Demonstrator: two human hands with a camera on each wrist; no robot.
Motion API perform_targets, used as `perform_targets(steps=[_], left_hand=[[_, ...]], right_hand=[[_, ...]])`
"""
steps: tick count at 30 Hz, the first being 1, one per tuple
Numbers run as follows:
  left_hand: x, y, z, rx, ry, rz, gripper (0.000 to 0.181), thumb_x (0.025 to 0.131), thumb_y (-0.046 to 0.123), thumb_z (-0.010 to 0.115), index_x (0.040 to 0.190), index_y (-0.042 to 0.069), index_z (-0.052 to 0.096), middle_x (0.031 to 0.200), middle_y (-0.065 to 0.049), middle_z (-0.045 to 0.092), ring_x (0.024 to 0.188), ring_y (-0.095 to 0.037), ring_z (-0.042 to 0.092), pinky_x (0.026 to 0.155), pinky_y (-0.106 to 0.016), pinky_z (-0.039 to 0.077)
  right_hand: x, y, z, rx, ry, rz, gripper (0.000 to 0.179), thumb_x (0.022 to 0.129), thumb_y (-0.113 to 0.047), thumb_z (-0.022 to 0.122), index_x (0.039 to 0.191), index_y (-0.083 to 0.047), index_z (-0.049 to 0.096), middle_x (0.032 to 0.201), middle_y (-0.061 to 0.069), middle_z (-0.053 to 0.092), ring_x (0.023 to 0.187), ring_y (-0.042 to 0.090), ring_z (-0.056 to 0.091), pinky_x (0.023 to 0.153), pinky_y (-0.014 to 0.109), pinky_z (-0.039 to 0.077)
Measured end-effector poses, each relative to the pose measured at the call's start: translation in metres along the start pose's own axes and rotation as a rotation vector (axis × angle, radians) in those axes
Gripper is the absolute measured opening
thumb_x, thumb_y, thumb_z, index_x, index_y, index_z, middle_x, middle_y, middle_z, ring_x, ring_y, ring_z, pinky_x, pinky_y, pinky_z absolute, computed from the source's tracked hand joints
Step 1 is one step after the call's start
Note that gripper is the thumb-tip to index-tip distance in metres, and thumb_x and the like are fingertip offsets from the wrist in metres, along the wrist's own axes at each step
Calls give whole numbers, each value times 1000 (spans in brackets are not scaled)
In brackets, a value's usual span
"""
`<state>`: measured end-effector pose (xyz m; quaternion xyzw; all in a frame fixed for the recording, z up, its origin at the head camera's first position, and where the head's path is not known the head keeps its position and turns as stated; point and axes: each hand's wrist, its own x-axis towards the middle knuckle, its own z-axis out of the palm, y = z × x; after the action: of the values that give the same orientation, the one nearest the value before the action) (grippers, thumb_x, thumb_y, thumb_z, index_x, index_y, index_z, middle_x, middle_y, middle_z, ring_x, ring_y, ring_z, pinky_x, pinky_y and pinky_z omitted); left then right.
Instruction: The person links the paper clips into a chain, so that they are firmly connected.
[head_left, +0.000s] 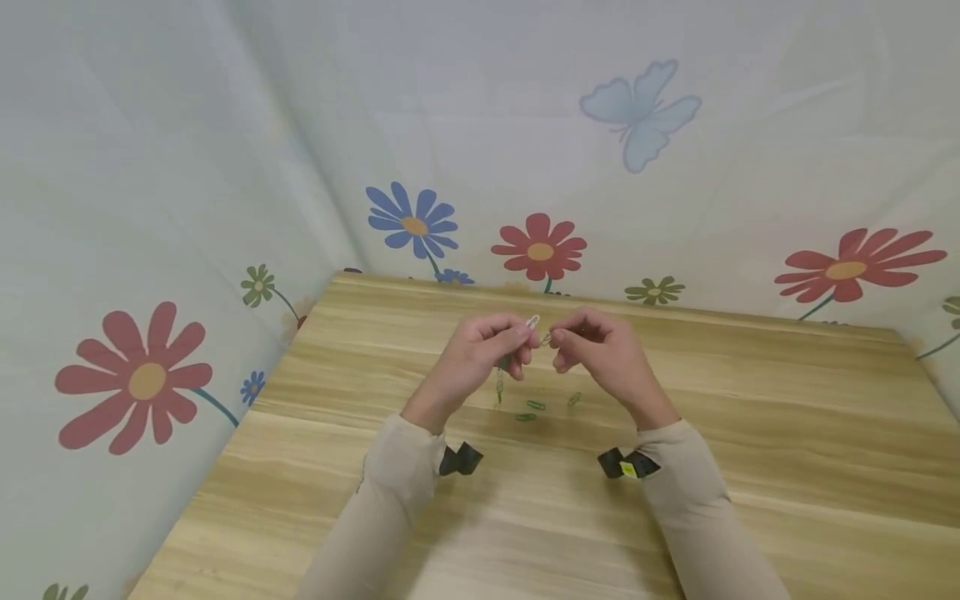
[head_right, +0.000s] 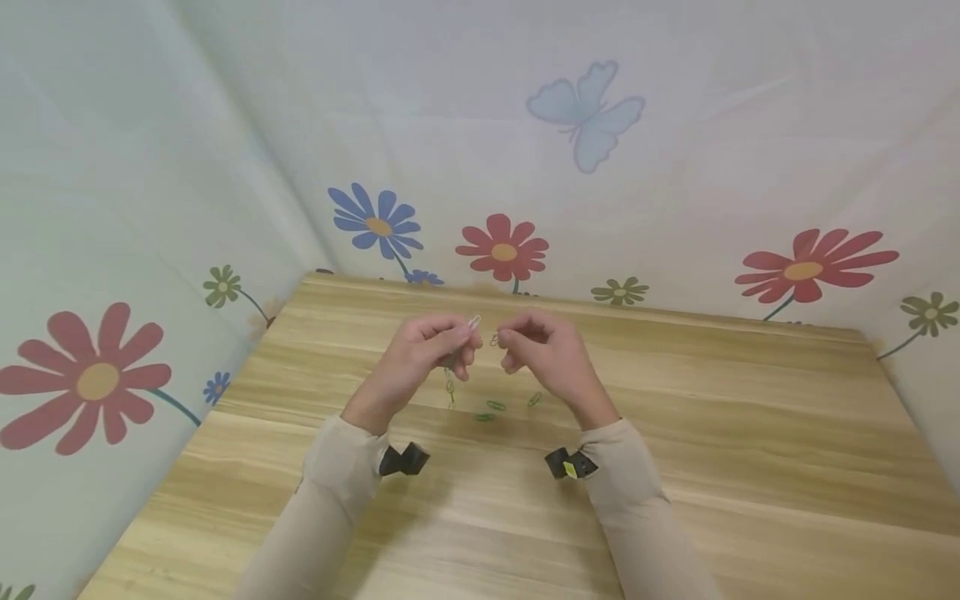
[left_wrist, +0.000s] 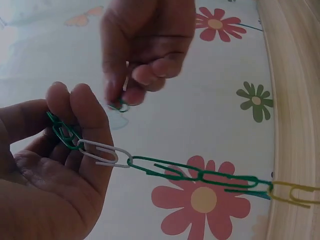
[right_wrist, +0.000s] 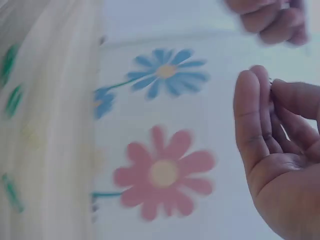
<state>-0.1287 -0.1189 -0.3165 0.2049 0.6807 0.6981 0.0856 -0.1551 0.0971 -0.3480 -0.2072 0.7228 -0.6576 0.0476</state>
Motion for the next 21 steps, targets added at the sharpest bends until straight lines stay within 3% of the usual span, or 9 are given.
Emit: perform_targets(steps=[4, 7, 15, 21], left_hand=[[-2, 4, 4, 48, -50, -25, 27, 105, 15, 51, 91, -4, 65, 75, -7, 57, 67, -20, 53, 61, -27, 53], [-2, 6, 8, 67, -56, -37, 30, 105, 18, 52, 86, -1, 64, 71, -6, 54, 65, -20, 51, 59, -27, 52], [-3, 7, 11, 100, -44, -61, 31, 105, 20, 54, 81, 2, 63, 67, -5, 51, 61, -19, 49, 56, -27, 52], [-3, 4, 9, 97, -107, -33, 29, 106, 19, 53, 89, 0, 65, 72, -8, 56, 64, -20, 55, 62, -30, 55]], right_hand=[[-8, -20, 4, 88, 18, -117, 14, 98, -4, 66, 106, 7, 66, 90, 13, 68, 71, 23, 69, 71, 38, 61], [-13, -28, 4, 122, 12, -172, 10, 97, 2, 65, 103, 9, 66, 90, 18, 68, 69, 22, 68, 70, 38, 61], [-19, -38, -1, 102, 5, -252, 6, 96, 5, 63, 100, 9, 65, 88, 15, 68, 67, 21, 67, 68, 35, 60], [-21, -42, 0, 139, 27, -308, 5, 97, 6, 61, 97, 11, 63, 84, 16, 67, 65, 19, 67, 65, 34, 60]])
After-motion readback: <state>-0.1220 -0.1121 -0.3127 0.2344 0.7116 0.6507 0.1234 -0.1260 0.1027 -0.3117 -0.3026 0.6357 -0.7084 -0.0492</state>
